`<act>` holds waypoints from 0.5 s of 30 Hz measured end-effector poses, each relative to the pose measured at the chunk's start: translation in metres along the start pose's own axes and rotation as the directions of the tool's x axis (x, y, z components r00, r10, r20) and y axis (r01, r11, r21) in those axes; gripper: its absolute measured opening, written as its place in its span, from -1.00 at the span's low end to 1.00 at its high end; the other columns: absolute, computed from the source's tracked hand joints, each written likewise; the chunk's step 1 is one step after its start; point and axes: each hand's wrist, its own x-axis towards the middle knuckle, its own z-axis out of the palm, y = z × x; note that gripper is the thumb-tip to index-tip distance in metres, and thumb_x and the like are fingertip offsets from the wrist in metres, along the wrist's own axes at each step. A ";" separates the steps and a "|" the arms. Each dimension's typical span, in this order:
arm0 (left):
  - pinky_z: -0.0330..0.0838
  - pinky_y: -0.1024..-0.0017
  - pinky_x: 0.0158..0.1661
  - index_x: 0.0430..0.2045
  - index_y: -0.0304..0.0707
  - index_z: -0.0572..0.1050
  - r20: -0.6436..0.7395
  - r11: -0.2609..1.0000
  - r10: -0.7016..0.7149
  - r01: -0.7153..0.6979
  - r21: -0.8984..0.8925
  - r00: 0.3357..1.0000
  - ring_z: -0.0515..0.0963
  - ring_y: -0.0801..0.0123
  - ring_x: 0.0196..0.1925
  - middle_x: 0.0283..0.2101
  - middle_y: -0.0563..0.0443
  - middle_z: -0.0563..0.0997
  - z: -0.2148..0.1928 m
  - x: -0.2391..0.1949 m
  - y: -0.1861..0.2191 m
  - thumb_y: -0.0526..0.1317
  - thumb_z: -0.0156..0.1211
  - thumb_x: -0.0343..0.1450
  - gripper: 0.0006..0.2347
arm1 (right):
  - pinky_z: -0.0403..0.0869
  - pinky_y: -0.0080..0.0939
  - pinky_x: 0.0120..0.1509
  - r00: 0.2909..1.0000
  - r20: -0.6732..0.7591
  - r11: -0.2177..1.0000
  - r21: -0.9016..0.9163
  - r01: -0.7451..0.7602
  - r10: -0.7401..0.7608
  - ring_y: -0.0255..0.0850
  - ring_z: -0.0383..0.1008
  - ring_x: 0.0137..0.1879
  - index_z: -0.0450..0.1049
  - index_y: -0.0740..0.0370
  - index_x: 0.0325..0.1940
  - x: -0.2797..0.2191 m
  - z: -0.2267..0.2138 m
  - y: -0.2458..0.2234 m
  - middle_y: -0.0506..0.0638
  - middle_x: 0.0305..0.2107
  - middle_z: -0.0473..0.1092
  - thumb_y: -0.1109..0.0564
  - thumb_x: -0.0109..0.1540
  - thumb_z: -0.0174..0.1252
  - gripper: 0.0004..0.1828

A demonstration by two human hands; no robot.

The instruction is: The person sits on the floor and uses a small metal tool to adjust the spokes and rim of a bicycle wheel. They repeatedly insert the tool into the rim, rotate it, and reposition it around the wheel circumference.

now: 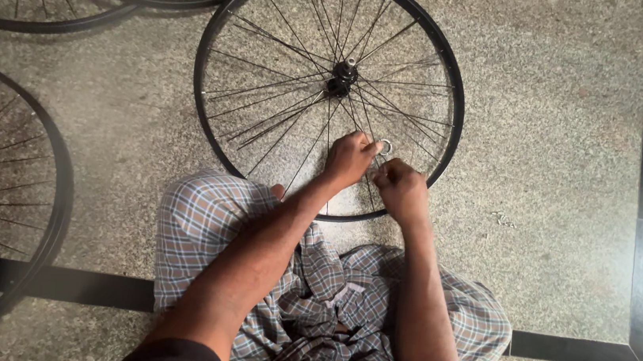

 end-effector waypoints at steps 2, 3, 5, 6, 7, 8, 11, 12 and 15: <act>0.54 0.22 -0.28 -0.42 -0.31 0.54 0.000 1.000 0.001 -0.001 -0.002 1.000 0.69 0.18 -0.39 -0.40 -0.21 0.70 -0.002 -0.004 0.005 -0.07 0.17 0.43 -0.75 | 0.42 -0.15 -0.27 0.996 -0.017 0.983 -0.162 0.082 -0.086 -0.20 0.47 -0.42 0.58 0.23 -0.20 -0.008 0.001 -0.008 0.09 -0.43 0.53 0.10 0.23 0.38 -0.82; 0.54 0.20 -0.27 -0.42 -0.32 0.55 -0.015 0.999 0.011 -0.010 0.045 1.000 0.69 0.14 -0.36 -0.38 -0.22 0.69 -0.004 -0.005 0.008 -0.10 0.17 0.42 -0.77 | 0.43 -0.16 -0.28 0.993 -0.029 0.982 -0.156 0.106 -0.112 -0.21 0.47 -0.42 0.58 0.24 -0.19 -0.013 0.002 -0.010 0.09 -0.42 0.53 0.11 0.19 0.38 -0.81; 0.54 0.17 -0.27 -0.41 -0.32 0.56 -0.025 0.995 0.034 -0.032 0.094 0.999 0.69 0.07 -0.32 -0.34 -0.24 0.68 -0.014 -0.009 0.015 -0.13 0.16 0.41 -0.80 | 0.44 -0.18 -0.31 0.984 -0.059 0.977 -0.142 0.159 -0.169 -0.22 0.48 -0.42 0.59 0.25 -0.16 -0.018 0.007 -0.010 0.10 -0.38 0.53 0.14 0.12 0.37 -0.76; 0.53 0.15 -0.26 -0.41 -0.30 0.57 -0.017 0.995 0.044 -0.042 0.093 0.999 0.69 0.05 -0.31 -0.34 -0.24 0.68 -0.018 -0.015 0.017 -0.14 0.17 0.41 -0.81 | 0.44 -0.19 -0.30 0.995 -0.050 0.995 -0.042 0.086 -0.088 -0.24 0.48 -0.42 0.60 0.23 -0.17 -0.021 0.008 -0.006 0.07 -0.42 0.53 0.15 0.16 0.33 -0.81; 0.53 0.14 -0.26 -0.40 -0.29 0.57 -0.009 0.994 0.053 -0.052 0.093 0.999 0.68 0.02 -0.29 -0.33 -0.24 0.68 -0.022 -0.021 0.020 -0.14 0.17 0.40 -0.82 | 0.45 -0.20 -0.30 0.999 -0.032 0.998 0.059 0.010 -0.008 -0.25 0.47 -0.42 0.61 0.21 -0.18 -0.024 0.007 0.002 0.05 -0.45 0.53 0.15 0.19 0.30 -0.86; 0.53 0.12 -0.25 -0.40 -0.29 0.58 0.029 0.989 0.008 -0.012 0.147 1.000 0.68 0.00 -0.28 -0.33 -0.25 0.67 -0.025 -0.027 0.022 -0.15 0.18 0.38 -0.83 | 0.46 -0.21 -0.29 0.998 -0.004 0.986 0.155 -0.068 0.070 -0.27 0.47 -0.42 0.61 0.18 -0.20 -0.028 0.005 0.012 0.03 -0.49 0.54 0.16 0.23 0.26 -0.90; 0.53 0.06 -0.20 -0.41 -0.28 0.59 0.092 0.952 -0.083 0.052 0.303 0.992 0.68 -0.06 -0.24 -0.32 -0.27 0.67 -0.032 -0.040 0.021 -0.17 0.21 0.33 -0.84 | 0.23 -0.22 -0.29 0.961 -0.092 0.841 0.510 -0.180 0.262 -0.25 0.20 -0.38 0.62 0.27 -0.14 -0.028 -0.003 0.053 0.02 -0.37 0.48 0.27 0.33 0.14 -0.86; 0.54 0.05 -0.18 -0.42 -0.27 0.60 0.096 0.936 -0.082 0.044 0.348 0.992 0.67 -0.08 -0.22 -0.30 -0.28 0.67 -0.030 -0.046 0.017 -0.17 0.22 0.31 -0.84 | 0.32 -0.24 -0.22 0.943 -0.049 0.551 0.821 -0.150 0.330 -0.24 0.27 -0.33 0.56 0.29 -0.15 -0.031 -0.006 0.071 0.02 -0.34 0.45 0.30 0.34 0.12 -0.90; 0.52 0.01 -0.16 -0.42 -0.31 0.59 0.109 0.921 -0.078 0.030 0.388 0.991 0.65 -0.15 -0.19 -0.27 -0.33 0.65 -0.013 -0.069 -0.012 -0.19 0.22 0.30 -0.84 | 0.52 -0.22 -0.01 0.913 0.093 -0.260 0.965 0.015 0.397 -0.18 0.42 -0.18 0.41 0.34 -0.19 -0.046 -0.001 0.116 0.03 -0.27 0.38 0.41 0.32 0.03 -0.92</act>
